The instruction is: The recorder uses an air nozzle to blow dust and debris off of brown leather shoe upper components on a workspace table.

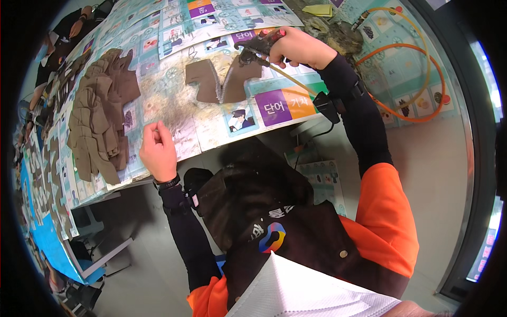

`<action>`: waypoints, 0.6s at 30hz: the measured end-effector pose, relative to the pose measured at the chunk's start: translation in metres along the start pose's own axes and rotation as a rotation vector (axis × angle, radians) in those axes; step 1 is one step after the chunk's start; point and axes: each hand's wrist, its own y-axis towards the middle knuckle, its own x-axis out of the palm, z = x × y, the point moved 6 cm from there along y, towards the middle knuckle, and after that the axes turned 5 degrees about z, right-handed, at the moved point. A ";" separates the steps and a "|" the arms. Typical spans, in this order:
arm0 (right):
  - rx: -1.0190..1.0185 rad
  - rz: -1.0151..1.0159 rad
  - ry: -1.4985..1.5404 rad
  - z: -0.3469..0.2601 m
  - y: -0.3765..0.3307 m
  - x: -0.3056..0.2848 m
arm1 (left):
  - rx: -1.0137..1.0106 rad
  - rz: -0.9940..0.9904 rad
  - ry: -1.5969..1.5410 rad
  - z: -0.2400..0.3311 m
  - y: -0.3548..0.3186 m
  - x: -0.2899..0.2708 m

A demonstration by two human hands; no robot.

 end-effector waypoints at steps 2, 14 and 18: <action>-0.013 0.022 0.016 0.007 0.003 -0.002 | -0.004 -0.006 0.002 0.001 0.000 0.000; 0.049 0.168 0.130 0.024 0.011 -0.014 | -0.002 0.000 0.001 -0.001 0.000 0.000; 0.053 0.104 0.182 0.016 0.002 -0.006 | 0.002 0.000 -0.006 -0.002 -0.001 0.002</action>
